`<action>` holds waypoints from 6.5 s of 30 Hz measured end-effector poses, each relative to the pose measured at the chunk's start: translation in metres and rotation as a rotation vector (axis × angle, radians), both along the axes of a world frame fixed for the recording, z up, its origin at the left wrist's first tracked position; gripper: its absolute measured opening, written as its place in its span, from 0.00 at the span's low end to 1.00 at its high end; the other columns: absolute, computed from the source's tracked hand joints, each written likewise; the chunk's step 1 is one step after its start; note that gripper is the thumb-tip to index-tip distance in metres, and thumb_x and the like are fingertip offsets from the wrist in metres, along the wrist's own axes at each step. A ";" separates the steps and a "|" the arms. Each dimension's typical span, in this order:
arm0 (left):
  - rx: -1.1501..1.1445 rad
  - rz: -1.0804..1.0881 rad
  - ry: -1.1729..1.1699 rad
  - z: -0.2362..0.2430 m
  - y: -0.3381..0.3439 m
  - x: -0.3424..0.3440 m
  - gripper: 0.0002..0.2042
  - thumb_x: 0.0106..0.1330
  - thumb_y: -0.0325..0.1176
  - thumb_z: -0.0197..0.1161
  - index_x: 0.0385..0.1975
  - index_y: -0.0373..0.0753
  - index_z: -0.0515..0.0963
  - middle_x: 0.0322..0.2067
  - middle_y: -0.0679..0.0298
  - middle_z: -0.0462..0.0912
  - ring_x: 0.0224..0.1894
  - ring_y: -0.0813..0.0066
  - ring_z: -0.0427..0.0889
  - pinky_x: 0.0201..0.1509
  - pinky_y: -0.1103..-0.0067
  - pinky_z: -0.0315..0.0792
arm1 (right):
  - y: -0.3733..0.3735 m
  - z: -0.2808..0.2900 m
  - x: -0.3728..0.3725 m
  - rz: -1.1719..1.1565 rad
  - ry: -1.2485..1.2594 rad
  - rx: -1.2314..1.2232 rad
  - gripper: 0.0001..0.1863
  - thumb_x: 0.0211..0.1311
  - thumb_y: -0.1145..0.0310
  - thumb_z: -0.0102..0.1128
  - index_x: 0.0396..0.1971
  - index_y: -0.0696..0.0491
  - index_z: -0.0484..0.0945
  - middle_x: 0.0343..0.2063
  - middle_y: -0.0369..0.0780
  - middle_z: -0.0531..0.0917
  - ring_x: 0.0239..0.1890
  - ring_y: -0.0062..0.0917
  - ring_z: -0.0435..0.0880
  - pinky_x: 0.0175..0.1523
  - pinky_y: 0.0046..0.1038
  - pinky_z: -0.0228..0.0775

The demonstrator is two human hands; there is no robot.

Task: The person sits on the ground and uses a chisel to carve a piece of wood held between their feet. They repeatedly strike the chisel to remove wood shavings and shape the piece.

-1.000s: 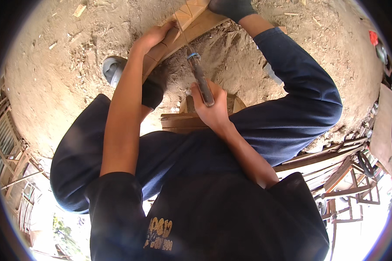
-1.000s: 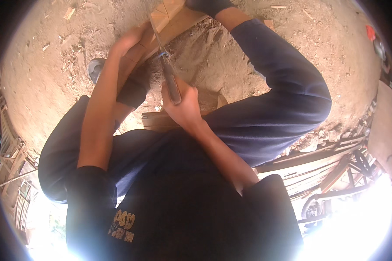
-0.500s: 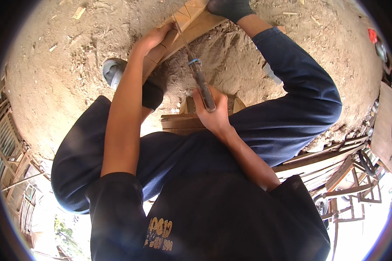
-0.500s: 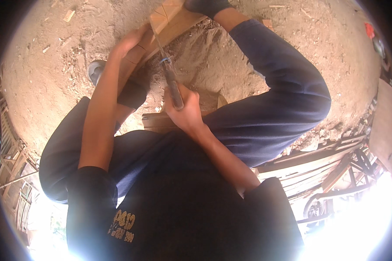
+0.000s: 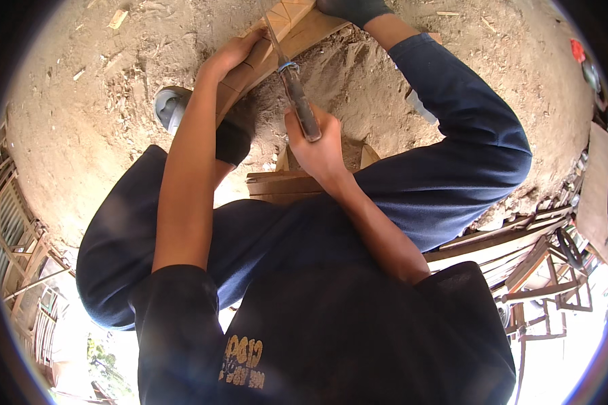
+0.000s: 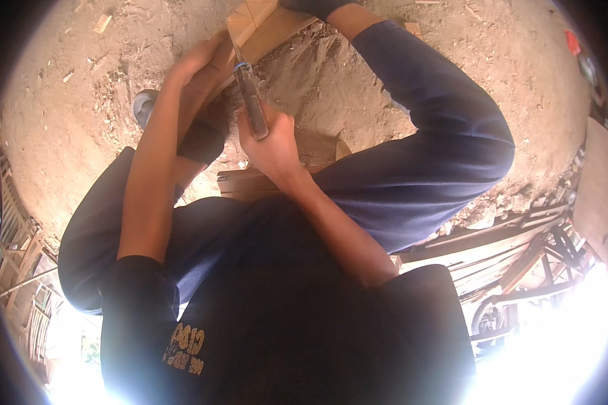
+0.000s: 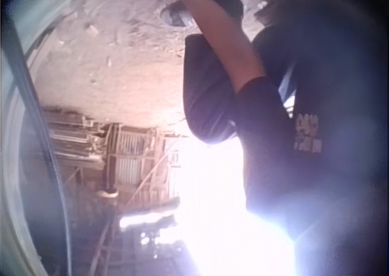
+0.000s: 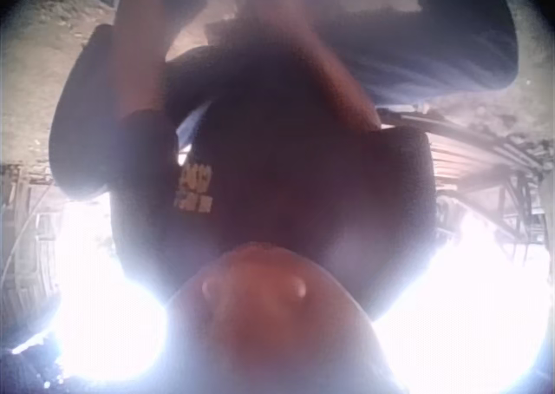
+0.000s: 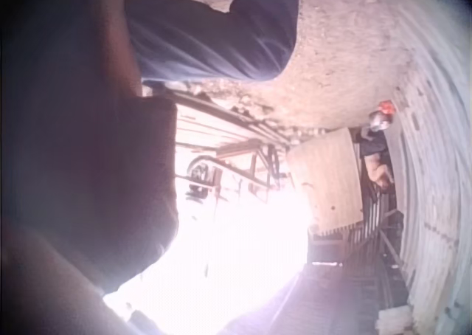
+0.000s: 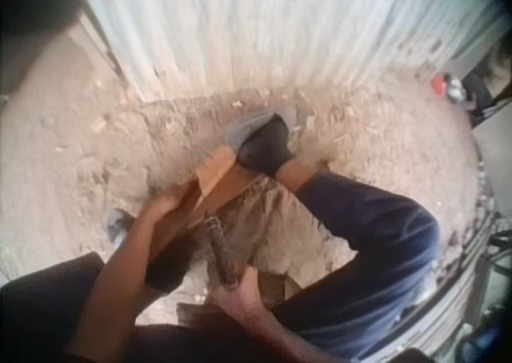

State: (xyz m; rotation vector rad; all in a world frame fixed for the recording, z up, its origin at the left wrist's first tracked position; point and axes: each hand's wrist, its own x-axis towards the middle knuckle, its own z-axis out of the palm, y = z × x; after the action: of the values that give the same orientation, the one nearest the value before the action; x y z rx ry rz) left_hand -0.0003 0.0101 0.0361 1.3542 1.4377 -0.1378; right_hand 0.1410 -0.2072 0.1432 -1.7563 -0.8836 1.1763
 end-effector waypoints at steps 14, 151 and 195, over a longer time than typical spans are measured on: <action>0.127 -0.033 0.017 -0.013 -0.005 -0.003 0.42 0.69 0.71 0.45 0.55 0.30 0.80 0.50 0.46 0.83 0.54 0.56 0.82 0.61 0.68 0.69 | -0.016 -0.002 0.001 0.008 -0.004 0.028 0.12 0.68 0.69 0.62 0.24 0.58 0.75 0.15 0.32 0.70 0.20 0.12 0.66 0.25 0.26 0.60; 0.243 -0.136 -0.018 -0.043 0.002 -0.011 0.42 0.70 0.69 0.44 0.48 0.28 0.83 0.46 0.41 0.85 0.52 0.51 0.84 0.59 0.65 0.71 | 0.020 0.006 0.007 0.020 -0.065 -0.001 0.13 0.66 0.68 0.61 0.24 0.60 0.76 0.15 0.37 0.75 0.21 0.16 0.71 0.27 0.29 0.66; 0.306 -0.039 0.217 -0.020 -0.007 0.006 0.45 0.74 0.68 0.29 0.53 0.26 0.79 0.56 0.30 0.75 0.64 0.38 0.72 0.69 0.60 0.64 | 0.000 0.008 0.005 -0.017 -0.018 -0.025 0.13 0.67 0.69 0.60 0.23 0.59 0.76 0.15 0.33 0.73 0.20 0.14 0.69 0.26 0.28 0.64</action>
State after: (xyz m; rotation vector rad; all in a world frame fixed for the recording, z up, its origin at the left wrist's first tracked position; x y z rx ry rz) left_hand 0.0059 0.0029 0.0160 1.6568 1.6636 -0.0943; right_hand 0.1457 -0.2072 0.1515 -1.7931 -0.8663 1.1669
